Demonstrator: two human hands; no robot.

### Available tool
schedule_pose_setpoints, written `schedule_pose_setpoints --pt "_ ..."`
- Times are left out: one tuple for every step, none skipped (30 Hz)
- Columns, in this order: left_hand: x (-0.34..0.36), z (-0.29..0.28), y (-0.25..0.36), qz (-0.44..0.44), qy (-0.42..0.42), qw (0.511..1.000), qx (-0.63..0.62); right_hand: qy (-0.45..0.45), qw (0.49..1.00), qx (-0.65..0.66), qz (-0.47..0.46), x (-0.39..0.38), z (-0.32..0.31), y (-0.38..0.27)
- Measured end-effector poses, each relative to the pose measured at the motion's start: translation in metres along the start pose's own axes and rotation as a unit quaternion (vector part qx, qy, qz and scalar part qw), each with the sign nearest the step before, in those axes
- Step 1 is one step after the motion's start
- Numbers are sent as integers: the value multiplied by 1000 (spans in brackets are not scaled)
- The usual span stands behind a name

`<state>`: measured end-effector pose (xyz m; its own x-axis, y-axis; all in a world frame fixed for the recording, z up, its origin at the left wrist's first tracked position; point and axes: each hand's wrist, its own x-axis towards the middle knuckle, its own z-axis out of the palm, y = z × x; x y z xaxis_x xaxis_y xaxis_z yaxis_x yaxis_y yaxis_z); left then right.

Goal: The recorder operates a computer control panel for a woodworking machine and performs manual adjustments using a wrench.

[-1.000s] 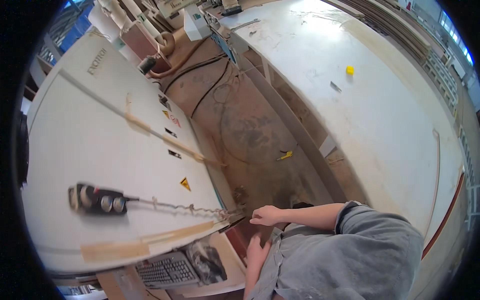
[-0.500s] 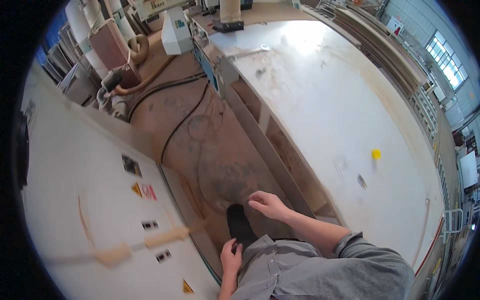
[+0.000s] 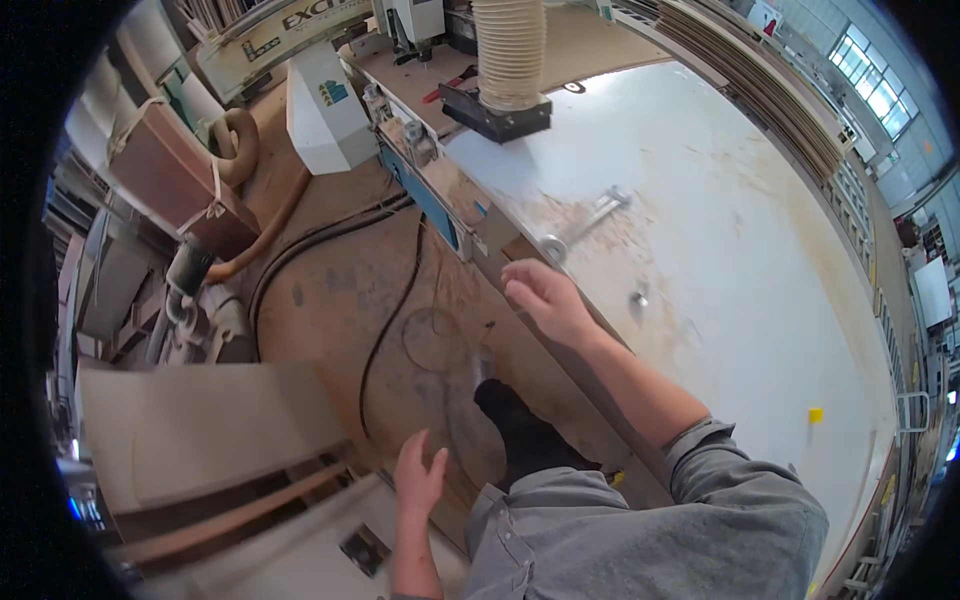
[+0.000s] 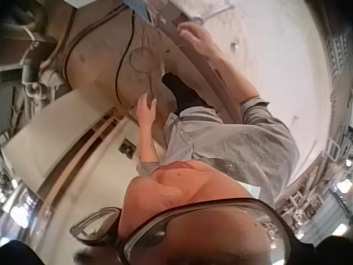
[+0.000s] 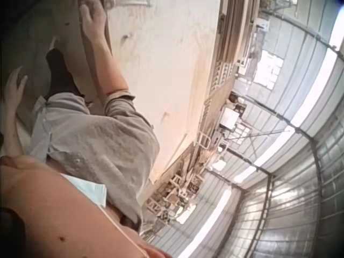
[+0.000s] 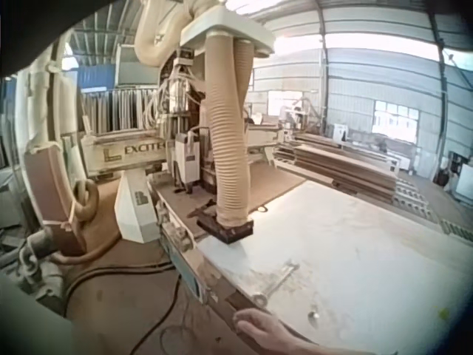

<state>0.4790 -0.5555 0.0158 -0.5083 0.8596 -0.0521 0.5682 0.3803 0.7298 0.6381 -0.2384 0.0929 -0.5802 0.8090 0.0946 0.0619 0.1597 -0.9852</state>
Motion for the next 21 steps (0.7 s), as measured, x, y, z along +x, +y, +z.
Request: schedule_pose_setpoints --pt "34 -7 -14 -16 -9 999 32 17 999 40 -4 39 2 5" --pt "65 -11 -29 -11 -13 999 32 22 999 38 -4 83 7 9" --pt "93 -14 -44 -74 -28 996 35 31 999 27 -32 128 12 11" --pt "128 -13 -59 -135 -44 989 37 40 997 15 -59 176 16 15" --pt "158 -17 -63 -178 -56 982 29 38 998 -13 -57 225 22 21" --pt "187 -21 -67 -217 -71 973 23 41 997 -41 -53 275 31 25" --pt "217 -16 -77 -212 -84 973 25 73 990 10 -121 324 46 23" --pt "245 -9 -91 -171 -76 982 1 117 987 28 -101 369 55 22" --pt "268 -3 -99 -135 -66 988 -24 156 983 48 -80 412 61 26" --pt "296 0 -101 -122 -69 989 -53 179 977 80 -78 455 62 35" --pt "324 5 -101 -104 -74 988 -85 205 970 108 -80 495 59 42" --pt "346 11 -109 -100 -86 988 -85 215 968 103 -75 529 63 43" --pt "365 17 -120 -87 -101 987 -88 275 957 88 -34 561 66 44" --pt "388 24 -130 -68 -118 986 -93 339 938 71 2 592 67 49" --pt "407 26 -138 -64 -145 982 -99 355 933 66 5 619 68 64" --pt "426 26 -146 -60 -173 977 -105 361 931 60 9 646 69 78" --pt "443 28 -156 -50 -187 975 -107 367 929 52 11 671 68 88" --pt "456 29 -169 -45 -233 967 -98 373 927 44 12 693 65 98" --pt "472 28 -183 -39 -278 956 -89 379 925 36 14 709 59 108" --pt "487 25 -191 -34 -290 952 -91 389 921 28 18 712 61 115" --pt "499 19 -199 -55 -302 947 -91 394 917 57 6 715 63 120"
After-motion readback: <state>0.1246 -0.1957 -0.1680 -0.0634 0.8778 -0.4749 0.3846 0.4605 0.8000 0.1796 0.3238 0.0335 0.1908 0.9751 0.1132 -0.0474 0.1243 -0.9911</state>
